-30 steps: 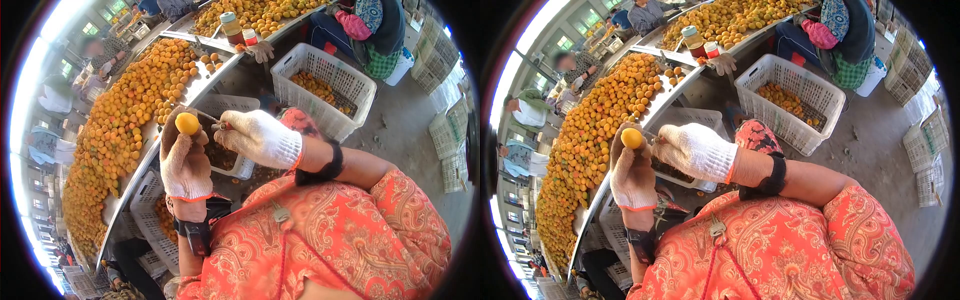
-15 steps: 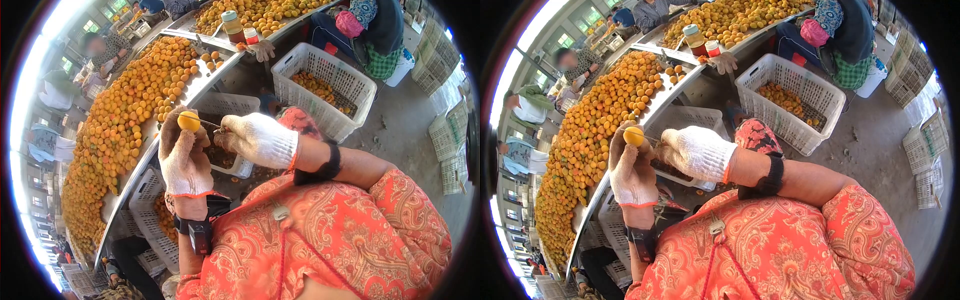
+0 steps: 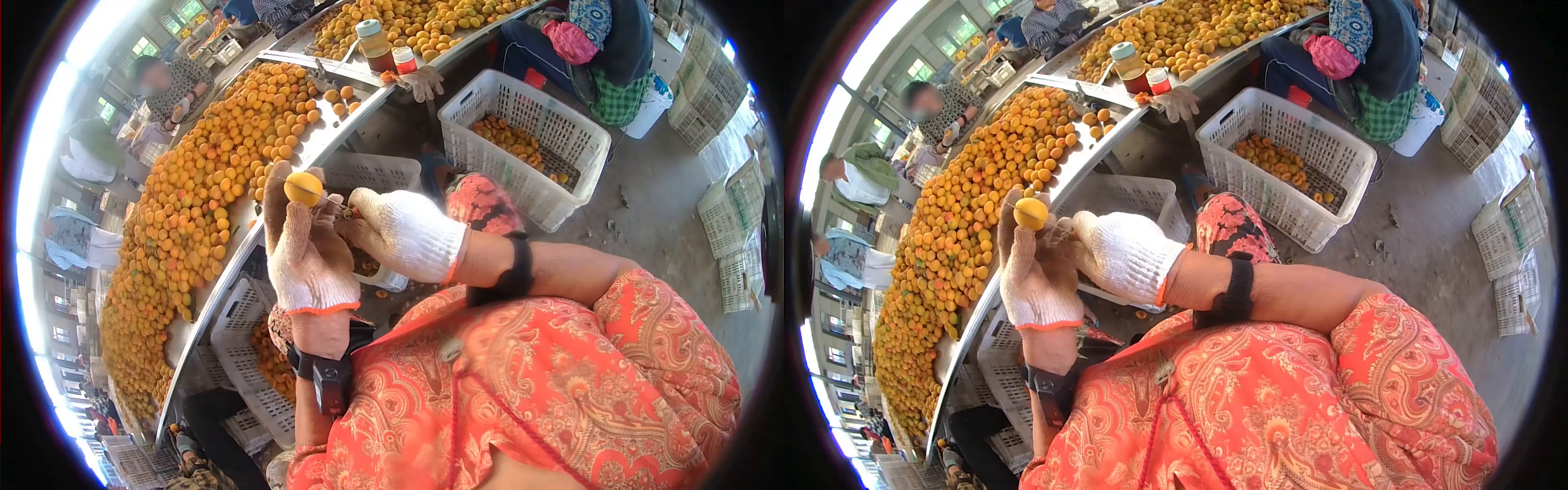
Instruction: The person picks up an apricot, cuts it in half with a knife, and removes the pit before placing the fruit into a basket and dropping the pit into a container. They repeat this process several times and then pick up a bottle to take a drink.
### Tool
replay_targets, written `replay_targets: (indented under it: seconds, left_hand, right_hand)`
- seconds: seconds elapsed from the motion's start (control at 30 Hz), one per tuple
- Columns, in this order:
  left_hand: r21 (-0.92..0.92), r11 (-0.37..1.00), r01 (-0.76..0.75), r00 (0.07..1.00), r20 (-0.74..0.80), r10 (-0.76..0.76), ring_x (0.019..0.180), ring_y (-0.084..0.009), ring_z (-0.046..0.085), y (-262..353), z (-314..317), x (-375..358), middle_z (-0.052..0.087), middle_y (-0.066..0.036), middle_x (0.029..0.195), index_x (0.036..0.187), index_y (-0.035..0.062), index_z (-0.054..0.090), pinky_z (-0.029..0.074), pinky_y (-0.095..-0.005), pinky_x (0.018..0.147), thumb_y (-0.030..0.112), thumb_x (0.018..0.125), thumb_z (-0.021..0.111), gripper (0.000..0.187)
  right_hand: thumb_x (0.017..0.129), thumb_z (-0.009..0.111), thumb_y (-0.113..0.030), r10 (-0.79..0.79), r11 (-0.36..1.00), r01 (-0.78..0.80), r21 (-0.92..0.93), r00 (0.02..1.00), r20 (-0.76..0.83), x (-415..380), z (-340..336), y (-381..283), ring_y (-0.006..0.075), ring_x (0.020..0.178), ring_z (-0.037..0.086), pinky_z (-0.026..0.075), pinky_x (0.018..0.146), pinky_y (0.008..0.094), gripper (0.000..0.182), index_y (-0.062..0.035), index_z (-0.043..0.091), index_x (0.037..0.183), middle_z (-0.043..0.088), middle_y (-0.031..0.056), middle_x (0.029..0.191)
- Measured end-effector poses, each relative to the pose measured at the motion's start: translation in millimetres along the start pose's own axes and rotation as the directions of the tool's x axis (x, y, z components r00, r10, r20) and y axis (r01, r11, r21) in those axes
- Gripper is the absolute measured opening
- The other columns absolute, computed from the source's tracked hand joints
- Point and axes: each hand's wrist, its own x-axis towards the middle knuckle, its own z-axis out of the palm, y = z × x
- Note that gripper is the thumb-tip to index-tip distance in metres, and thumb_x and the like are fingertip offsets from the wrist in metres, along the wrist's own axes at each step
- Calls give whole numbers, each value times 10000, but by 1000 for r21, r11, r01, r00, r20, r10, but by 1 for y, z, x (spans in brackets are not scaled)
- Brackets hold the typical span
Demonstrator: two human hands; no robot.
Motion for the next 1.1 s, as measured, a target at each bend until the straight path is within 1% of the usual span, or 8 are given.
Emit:
replay_targets:
  seconds: [0.47, 0.6, 0.67, 0.73, 0.8, 0.9, 0.97, 1.1]
  left_hand:
    - [-48, 975, 218, 970, -98, -222, 1001, -257, 635, -18, -9, 3, 664, -122, 1116, 1216, 46, 607, 560, -412, 881, 360, 930, 696, 434]
    - [-121, 959, 255, 940, -202, -275, 989, -239, 636, -11, 0, 2, 671, -113, 1105, 1146, 45, 639, 552, -391, 867, 358, 927, 697, 387]
    - [-75, 983, 169, 980, -95, -176, 925, -232, 656, -17, -22, 11, 673, -108, 1049, 1139, 38, 631, 559, -365, 813, 267, 970, 645, 285]
    - [13, 994, 105, 987, -126, -102, 870, -233, 672, -12, -28, 16, 664, -105, 1015, 1176, 40, 604, 565, -334, 767, 184, 992, 614, 234]
    - [140, 983, 115, 991, -83, -104, 842, -177, 662, -5, -14, 8, 656, -76, 992, 1240, 50, 581, 547, -292, 737, 129, 987, 609, 267]
    - [269, 937, 223, 969, 47, -244, 865, -98, 616, 3, 15, -10, 635, -34, 1038, 1343, 63, 541, 509, -235, 738, 21, 973, 568, 374]
    - [305, 942, 142, 976, 114, -184, 769, -60, 564, -11, 9, -10, 624, 1, 1007, 1399, 56, 509, 436, -196, 643, 113, 986, 603, 427]
    - [310, 937, 159, 985, 11, -171, 742, -33, 519, -10, 9, -10, 619, 14, 1000, 1355, 61, 535, 411, -177, 613, 180, 1019, 573, 359]
  right_hand:
    - [969, 562, -293, 70, 991, -67, -112, 997, 19, 8, 2, 2, 413, 796, 671, 545, 680, 482, 396, -15, 520, 1249, 691, 215, 874]
    - [968, 559, -312, 29, 998, -29, -47, 1000, -8, 11, 2, 7, 426, 777, 669, 534, 663, 493, 335, -20, 571, 1130, 683, 230, 844]
    - [936, 601, -328, -2, 995, 0, 98, 1000, 26, 7, -13, 3, 450, 789, 657, 520, 668, 501, 318, -14, 606, 987, 674, 253, 830]
    - [941, 666, -233, -99, 958, 146, 246, 976, -193, 4, -19, 2, 311, 748, 710, 523, 616, 407, 233, -7, 611, 933, 686, 202, 799]
    - [969, 642, -196, 33, 899, 89, 429, 963, -268, 13, -23, 3, 99, 687, 589, 487, 582, 318, 189, -10, 609, 963, 644, 99, 747]
    - [991, 609, -243, 106, 940, -6, 341, 956, -274, 25, -28, -12, 78, 685, 556, 481, 594, 295, 241, -4, 609, 963, 640, 67, 747]
    - [991, 609, -260, 117, 890, -20, 456, 976, -186, 29, -20, -2, 74, 696, 567, 487, 604, 290, 256, -5, 618, 967, 645, 61, 751]
    - [987, 619, -256, 200, 764, -96, 638, 975, -92, 28, -14, -6, 72, 711, 568, 481, 605, 277, 265, -7, 609, 899, 619, 32, 748]
